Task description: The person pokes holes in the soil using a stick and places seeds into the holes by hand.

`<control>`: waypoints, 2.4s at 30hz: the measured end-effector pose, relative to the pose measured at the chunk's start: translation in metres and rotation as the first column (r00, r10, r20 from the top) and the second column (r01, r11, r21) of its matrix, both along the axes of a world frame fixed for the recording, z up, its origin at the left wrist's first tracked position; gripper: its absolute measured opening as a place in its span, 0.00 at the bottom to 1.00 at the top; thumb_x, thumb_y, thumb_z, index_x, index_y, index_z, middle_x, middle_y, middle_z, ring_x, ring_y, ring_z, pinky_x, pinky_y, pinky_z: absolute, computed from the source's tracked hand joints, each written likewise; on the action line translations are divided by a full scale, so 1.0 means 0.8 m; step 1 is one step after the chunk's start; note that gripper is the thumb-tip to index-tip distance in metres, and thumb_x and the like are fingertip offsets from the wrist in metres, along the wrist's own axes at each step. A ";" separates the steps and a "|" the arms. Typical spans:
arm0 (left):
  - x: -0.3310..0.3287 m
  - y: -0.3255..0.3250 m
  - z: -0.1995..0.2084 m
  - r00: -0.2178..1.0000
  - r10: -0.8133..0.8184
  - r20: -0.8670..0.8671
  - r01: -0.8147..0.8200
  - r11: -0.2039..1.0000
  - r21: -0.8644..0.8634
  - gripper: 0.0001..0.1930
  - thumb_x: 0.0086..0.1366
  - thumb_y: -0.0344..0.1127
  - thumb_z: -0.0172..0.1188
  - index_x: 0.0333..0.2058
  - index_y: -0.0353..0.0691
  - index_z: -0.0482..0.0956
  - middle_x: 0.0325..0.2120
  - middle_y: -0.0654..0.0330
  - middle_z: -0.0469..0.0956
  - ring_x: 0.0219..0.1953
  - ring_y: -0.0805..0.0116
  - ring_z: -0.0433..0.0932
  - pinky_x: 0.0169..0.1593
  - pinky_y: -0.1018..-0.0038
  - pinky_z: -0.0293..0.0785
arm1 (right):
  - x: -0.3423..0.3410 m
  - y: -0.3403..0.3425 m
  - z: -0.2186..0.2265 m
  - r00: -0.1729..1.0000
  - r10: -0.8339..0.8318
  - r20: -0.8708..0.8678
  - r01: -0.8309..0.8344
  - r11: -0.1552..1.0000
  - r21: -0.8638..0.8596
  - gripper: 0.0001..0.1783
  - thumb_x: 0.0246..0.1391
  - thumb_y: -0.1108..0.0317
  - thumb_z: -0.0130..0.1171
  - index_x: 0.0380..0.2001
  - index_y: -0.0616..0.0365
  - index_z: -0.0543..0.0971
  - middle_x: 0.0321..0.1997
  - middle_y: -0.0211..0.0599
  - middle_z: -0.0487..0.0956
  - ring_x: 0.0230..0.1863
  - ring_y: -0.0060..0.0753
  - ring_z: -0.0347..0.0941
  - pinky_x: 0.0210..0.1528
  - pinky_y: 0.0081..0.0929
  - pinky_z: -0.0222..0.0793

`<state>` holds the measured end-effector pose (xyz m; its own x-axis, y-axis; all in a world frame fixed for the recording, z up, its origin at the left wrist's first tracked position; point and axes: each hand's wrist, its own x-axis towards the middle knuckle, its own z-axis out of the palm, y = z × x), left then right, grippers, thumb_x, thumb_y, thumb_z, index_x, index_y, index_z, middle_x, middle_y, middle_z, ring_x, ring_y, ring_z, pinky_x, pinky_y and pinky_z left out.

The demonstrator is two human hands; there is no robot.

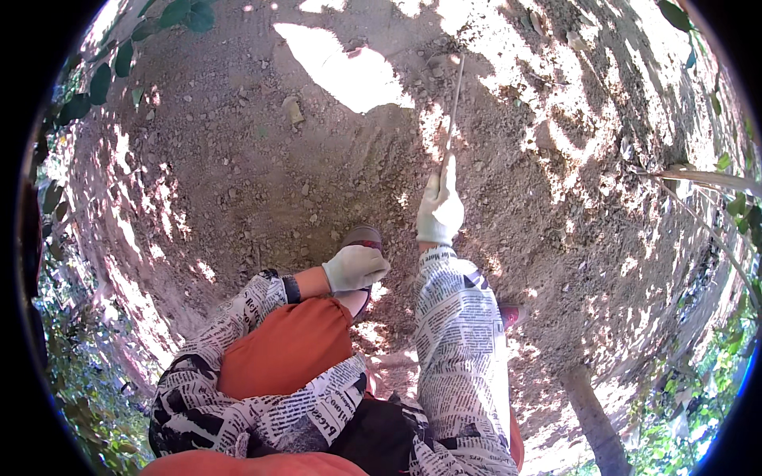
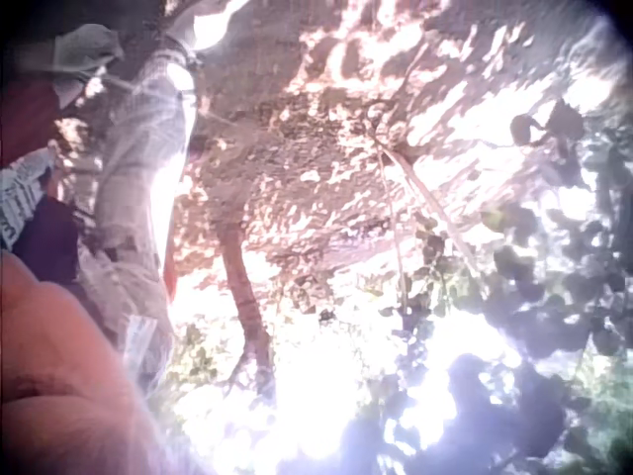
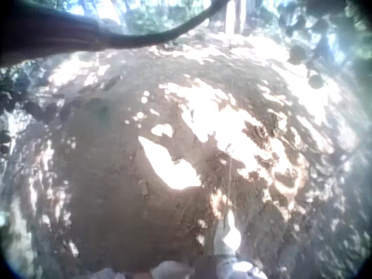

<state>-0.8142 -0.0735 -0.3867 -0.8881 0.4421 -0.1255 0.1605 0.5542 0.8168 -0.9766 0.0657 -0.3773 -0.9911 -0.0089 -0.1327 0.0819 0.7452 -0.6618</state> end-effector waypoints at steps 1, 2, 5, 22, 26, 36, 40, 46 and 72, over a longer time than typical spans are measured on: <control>-0.015 -0.010 0.008 0.991 0.128 -0.030 -0.127 0.991 0.038 0.05 0.60 0.37 0.57 0.34 0.44 0.77 0.26 0.58 0.76 0.31 0.55 0.77 0.37 0.63 0.74 | -0.027 -0.007 -0.004 1.000 0.013 0.004 -0.013 0.999 0.053 0.27 0.66 0.60 0.48 0.67 0.45 0.62 0.24 0.39 0.80 0.15 0.27 0.71 0.21 0.29 0.70; -0.028 -0.021 0.008 0.965 0.258 -0.052 -0.254 0.964 0.081 0.05 0.60 0.35 0.58 0.35 0.45 0.77 0.27 0.58 0.76 0.31 0.56 0.77 0.37 0.63 0.75 | -0.041 -0.013 -0.008 1.000 0.028 0.013 -0.029 0.994 0.107 0.27 0.66 0.58 0.47 0.67 0.45 0.61 0.21 0.39 0.79 0.15 0.27 0.71 0.21 0.30 0.70; -0.092 -0.114 0.001 0.707 0.615 -0.349 -0.676 0.734 -0.074 0.11 0.61 0.32 0.59 0.43 0.42 0.76 0.31 0.58 0.77 0.28 0.63 0.77 0.34 0.69 0.75 | -0.010 -0.019 -0.007 0.991 0.108 0.079 -0.118 0.984 0.132 0.27 0.66 0.58 0.47 0.67 0.40 0.61 0.24 0.41 0.80 0.16 0.31 0.72 0.22 0.32 0.71; -0.271 -0.263 -0.051 0.654 0.697 -0.294 -0.726 0.469 -0.504 0.14 0.61 0.40 0.60 0.44 0.41 0.78 0.40 0.53 0.79 0.42 0.56 0.78 0.47 0.64 0.74 | 0.225 0.083 0.053 0.968 0.128 0.217 -0.128 0.992 -0.015 0.27 0.56 0.67 0.57 0.60 0.39 0.73 0.19 0.48 0.75 0.16 0.44 0.73 0.22 0.37 0.68; -0.340 -0.244 -0.042 0.674 0.730 0.113 -0.735 0.678 0.003 0.23 0.64 0.44 0.57 0.55 0.44 0.72 0.48 0.53 0.76 0.48 0.55 0.77 0.52 0.65 0.74 | 0.171 0.043 0.062 0.955 0.120 0.271 -0.116 0.993 -0.030 0.26 0.57 0.66 0.57 0.60 0.39 0.72 0.20 0.47 0.76 0.17 0.43 0.74 0.22 0.36 0.69; -0.210 -0.254 -0.021 0.726 0.671 -0.154 -0.636 0.569 -0.521 0.11 0.63 0.41 0.55 0.43 0.48 0.77 0.40 0.58 0.78 0.42 0.53 0.79 0.46 0.61 0.76 | 0.086 0.017 0.053 0.973 0.230 -0.016 -0.230 0.969 -0.091 0.26 0.59 0.70 0.56 0.62 0.49 0.70 0.54 0.42 0.78 0.30 0.26 0.82 0.30 0.22 0.75; 0.016 -0.270 0.021 0.670 0.705 -0.233 -0.708 0.512 -0.487 0.07 0.62 0.40 0.58 0.38 0.47 0.78 0.38 0.58 0.77 0.39 0.52 0.78 0.42 0.61 0.74 | 0.018 0.001 0.057 0.965 0.137 0.223 -0.108 0.984 -0.138 0.26 0.63 0.68 0.52 0.65 0.49 0.66 0.55 0.44 0.77 0.48 0.29 0.80 0.45 0.25 0.75; 0.412 -0.321 0.056 0.352 0.891 0.287 -0.167 0.362 -0.917 0.10 0.64 0.40 0.55 0.38 0.42 0.79 0.40 0.56 0.79 0.39 0.56 0.78 0.41 0.62 0.74 | -0.059 -0.090 0.031 0.962 0.248 0.114 -0.261 0.958 0.122 0.26 0.64 0.54 0.46 0.66 0.37 0.64 0.25 0.48 0.80 0.25 0.52 0.78 0.30 0.44 0.71; 0.074 -0.260 -0.035 0.372 0.863 0.341 -0.537 0.500 -0.679 0.18 0.58 0.46 0.65 0.33 0.38 0.71 0.31 0.48 0.78 0.37 0.46 0.76 0.41 0.59 0.70 | 0.064 -0.105 0.021 0.902 0.386 0.194 -0.419 0.893 0.166 0.28 0.62 0.58 0.50 0.66 0.35 0.62 0.20 0.39 0.78 0.19 0.45 0.75 0.21 0.40 0.70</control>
<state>-0.7547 -0.2817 -0.4145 -0.4732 -0.5547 -0.6844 -0.8562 0.4724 0.2091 -0.9256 -0.0184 -0.3601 -0.8753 -0.3603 -0.3225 -0.1655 0.8499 -0.5003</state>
